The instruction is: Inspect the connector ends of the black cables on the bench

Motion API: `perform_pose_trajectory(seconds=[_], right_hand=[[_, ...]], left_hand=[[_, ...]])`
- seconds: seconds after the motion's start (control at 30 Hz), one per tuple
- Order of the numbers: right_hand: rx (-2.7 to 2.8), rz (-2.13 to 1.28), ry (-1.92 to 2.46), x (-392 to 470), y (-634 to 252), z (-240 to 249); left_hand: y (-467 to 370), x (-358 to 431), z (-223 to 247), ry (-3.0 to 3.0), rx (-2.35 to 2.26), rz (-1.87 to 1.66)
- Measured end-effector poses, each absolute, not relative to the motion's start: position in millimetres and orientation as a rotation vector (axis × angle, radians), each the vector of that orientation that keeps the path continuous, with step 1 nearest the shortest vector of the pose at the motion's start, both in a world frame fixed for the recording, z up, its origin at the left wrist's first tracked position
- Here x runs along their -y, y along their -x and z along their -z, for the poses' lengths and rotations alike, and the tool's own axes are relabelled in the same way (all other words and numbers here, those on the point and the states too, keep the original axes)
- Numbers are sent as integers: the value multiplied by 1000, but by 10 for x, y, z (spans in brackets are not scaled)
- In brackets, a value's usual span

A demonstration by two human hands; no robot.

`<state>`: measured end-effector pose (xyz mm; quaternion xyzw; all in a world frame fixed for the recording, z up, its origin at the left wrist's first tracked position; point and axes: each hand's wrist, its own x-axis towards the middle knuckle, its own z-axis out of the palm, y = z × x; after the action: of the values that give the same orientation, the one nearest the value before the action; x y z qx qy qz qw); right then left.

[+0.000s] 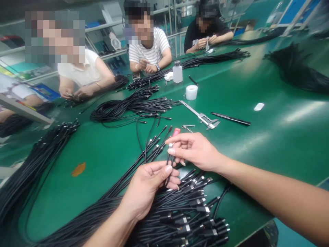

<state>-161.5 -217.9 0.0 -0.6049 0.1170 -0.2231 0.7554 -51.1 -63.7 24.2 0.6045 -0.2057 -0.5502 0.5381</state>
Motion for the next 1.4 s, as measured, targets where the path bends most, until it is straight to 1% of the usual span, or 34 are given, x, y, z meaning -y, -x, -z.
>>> perform_pose_trajectory(seconds=[0.2,1.4], right_hand=[[-249,550,1323,2183,1616,-7],[-250,614,1344,2187,1615,-1]], left_hand=[[529,613,-286,-1486,470,1226],[567,636,-310,-1490,525,1190]])
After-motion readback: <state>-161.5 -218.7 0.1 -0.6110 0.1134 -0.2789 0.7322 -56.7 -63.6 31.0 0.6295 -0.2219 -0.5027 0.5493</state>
